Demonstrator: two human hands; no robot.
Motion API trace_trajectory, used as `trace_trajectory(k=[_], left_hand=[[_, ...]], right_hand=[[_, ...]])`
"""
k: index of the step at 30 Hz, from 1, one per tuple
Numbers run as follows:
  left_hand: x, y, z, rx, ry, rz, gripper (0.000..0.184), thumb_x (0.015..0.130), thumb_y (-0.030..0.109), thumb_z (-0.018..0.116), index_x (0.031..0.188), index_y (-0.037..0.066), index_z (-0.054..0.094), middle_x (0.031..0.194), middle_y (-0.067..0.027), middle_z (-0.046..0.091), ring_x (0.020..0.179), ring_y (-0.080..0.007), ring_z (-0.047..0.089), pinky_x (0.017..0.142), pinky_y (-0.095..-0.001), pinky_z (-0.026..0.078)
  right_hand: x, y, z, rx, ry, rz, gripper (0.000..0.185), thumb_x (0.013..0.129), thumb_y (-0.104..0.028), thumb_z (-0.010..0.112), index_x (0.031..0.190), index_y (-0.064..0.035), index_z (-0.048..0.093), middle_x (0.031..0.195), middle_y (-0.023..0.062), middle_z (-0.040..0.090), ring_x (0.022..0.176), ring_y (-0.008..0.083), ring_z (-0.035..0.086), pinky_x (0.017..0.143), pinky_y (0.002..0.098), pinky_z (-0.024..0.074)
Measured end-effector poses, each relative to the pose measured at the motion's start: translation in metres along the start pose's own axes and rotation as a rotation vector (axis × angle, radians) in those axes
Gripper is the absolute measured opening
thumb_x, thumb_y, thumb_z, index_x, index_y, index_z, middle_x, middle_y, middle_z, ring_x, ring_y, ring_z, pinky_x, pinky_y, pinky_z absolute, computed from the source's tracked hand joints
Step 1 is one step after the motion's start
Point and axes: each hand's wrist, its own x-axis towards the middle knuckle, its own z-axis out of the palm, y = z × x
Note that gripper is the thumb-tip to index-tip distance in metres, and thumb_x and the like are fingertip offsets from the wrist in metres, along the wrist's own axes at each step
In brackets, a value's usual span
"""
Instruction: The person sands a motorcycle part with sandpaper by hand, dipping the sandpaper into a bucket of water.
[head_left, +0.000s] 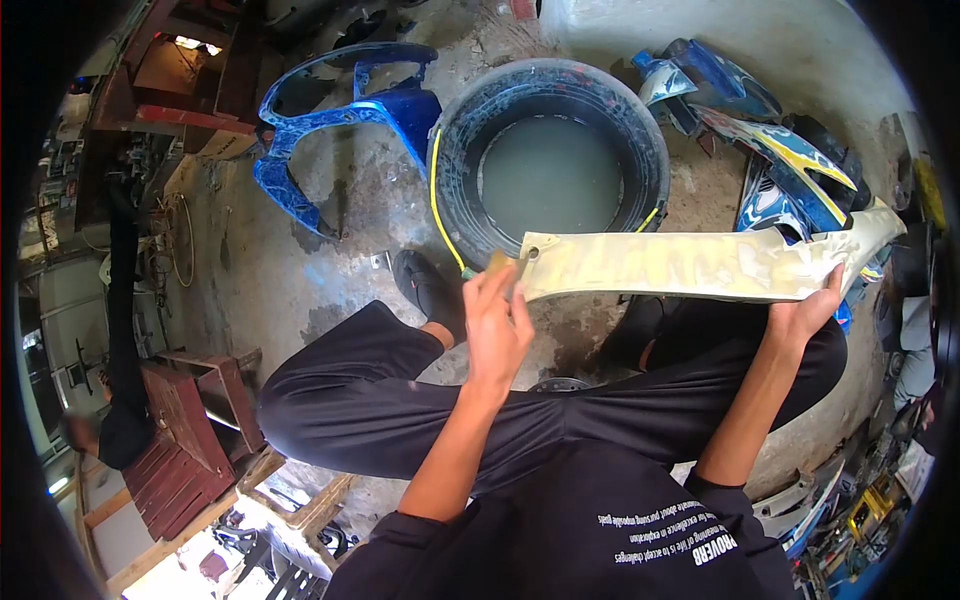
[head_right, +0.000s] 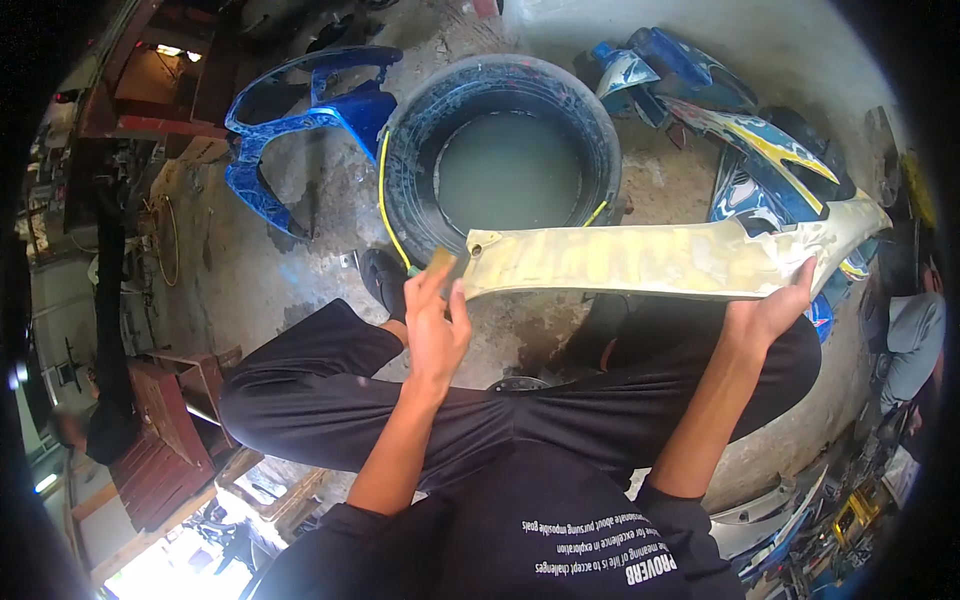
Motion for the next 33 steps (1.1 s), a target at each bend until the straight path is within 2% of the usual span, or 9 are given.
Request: trace_trajectory(k=[3, 7, 8, 12, 14, 18, 21, 26, 33], left_hand=[[0.001, 0.025, -0.007, -0.135, -0.082, 0.116, 0.014, 0.09, -0.002, 0.066, 0.101, -0.009, 0.071, 0.119, -0.0171, 0.07, 0.11, -0.0388, 0.06, 0.093, -0.0424, 0.049], [0.01, 0.007, -0.006, 0.016, -0.017, 0.032, 0.028, 0.089, -0.003, 0.066, 0.116, -0.005, 0.069, 0.118, -0.0165, 0.07, 0.111, -0.0376, 0.061, 0.099, -0.0414, 0.048], [0.007, 0.016, -0.005, -0.076, -0.041, 0.048, 0.028, 0.084, -0.005, 0.068, 0.112, -0.006, 0.07, 0.117, -0.0183, 0.07, 0.112, -0.0397, 0.06, 0.099, -0.0442, 0.05], [0.01, 0.013, -0.008, -0.067, -0.041, 0.112, 0.024, 0.086, -0.005, 0.066, 0.109, -0.008, 0.07, 0.117, -0.0192, 0.069, 0.108, -0.039, 0.062, 0.096, -0.0426, 0.051], [0.015, 0.003, -0.008, -0.05, 0.029, -0.016, 0.018, 0.093, 0.0, 0.064, 0.108, -0.008, 0.07, 0.113, -0.0187, 0.071, 0.106, -0.0352, 0.066, 0.092, -0.0401, 0.051], [0.012, 0.009, -0.01, -0.154, 0.092, -0.069, 0.016, 0.092, 0.0, 0.067, 0.104, -0.011, 0.068, 0.109, -0.0206, 0.069, 0.092, -0.0355, 0.066, 0.079, -0.0389, 0.052], [0.016, 0.006, -0.014, -0.123, 0.1, -0.097, 0.019, 0.091, 0.002, 0.07, 0.104, -0.012, 0.067, 0.108, -0.0211, 0.068, 0.092, -0.0355, 0.066, 0.079, -0.039, 0.052], [0.011, 0.002, -0.02, -0.103, -0.138, -0.005, 0.035, 0.088, 0.006, 0.075, 0.123, 0.005, 0.072, 0.114, -0.0135, 0.07, 0.107, -0.0314, 0.065, 0.094, -0.0394, 0.051], [0.01, 0.004, -0.018, -0.064, -0.181, 0.005, 0.03, 0.09, 0.002, 0.07, 0.12, 0.002, 0.072, 0.125, -0.0172, 0.069, 0.112, -0.036, 0.065, 0.1, -0.0416, 0.048]], right_hand=[[0.006, -0.001, -0.006, -0.009, -0.029, -0.018, 0.043, 0.109, -0.034, 0.04, 0.132, -0.0023, 0.055, 0.123, 0.0157, 0.065, 0.112, 0.0306, 0.063, 0.102, 0.0477, 0.0496], [0.003, 0.002, -0.003, -0.001, -0.014, -0.011, 0.042, 0.109, -0.035, 0.04, 0.131, -0.0023, 0.055, 0.121, 0.0154, 0.065, 0.111, 0.0303, 0.063, 0.101, 0.048, 0.0499], [0.004, 0.001, -0.004, 0.004, -0.033, -0.014, 0.042, 0.109, -0.035, 0.04, 0.131, -0.0023, 0.055, 0.121, 0.0153, 0.065, 0.111, 0.0301, 0.063, 0.101, 0.0479, 0.0499], [0.002, 0.002, -0.001, -0.002, -0.022, -0.006, 0.042, 0.109, -0.035, 0.04, 0.131, -0.0025, 0.056, 0.12, 0.0147, 0.065, 0.11, 0.0297, 0.063, 0.101, 0.0476, 0.05], [0.001, 0.002, -0.002, -0.017, -0.014, -0.019, 0.042, 0.109, -0.035, 0.041, 0.131, -0.0024, 0.056, 0.121, 0.0145, 0.065, 0.11, 0.0297, 0.063, 0.101, 0.0475, 0.05], [-0.002, 0.003, 0.001, 0.017, -0.016, 0.015, 0.043, 0.109, -0.035, 0.043, 0.135, -0.003, 0.055, 0.127, 0.0119, 0.064, 0.114, 0.0271, 0.063, 0.102, 0.044, 0.0491], [-0.003, 0.003, 0.002, 0.031, -0.028, 0.032, 0.043, 0.109, -0.035, 0.043, 0.135, -0.0031, 0.055, 0.127, 0.0117, 0.064, 0.114, 0.0271, 0.062, 0.102, 0.0439, 0.049], [-0.001, 0.003, 0.001, 0.025, -0.01, 0.013, 0.042, 0.109, -0.034, 0.043, 0.136, -0.0037, 0.054, 0.129, 0.011, 0.063, 0.116, 0.0268, 0.062, 0.102, 0.0438, 0.0488], [-0.001, 0.002, -0.001, 0.033, -0.019, 0.018, 0.041, 0.108, -0.033, 0.044, 0.136, -0.0047, 0.054, 0.13, 0.0107, 0.063, 0.116, 0.0266, 0.061, 0.103, 0.0442, 0.0485]])
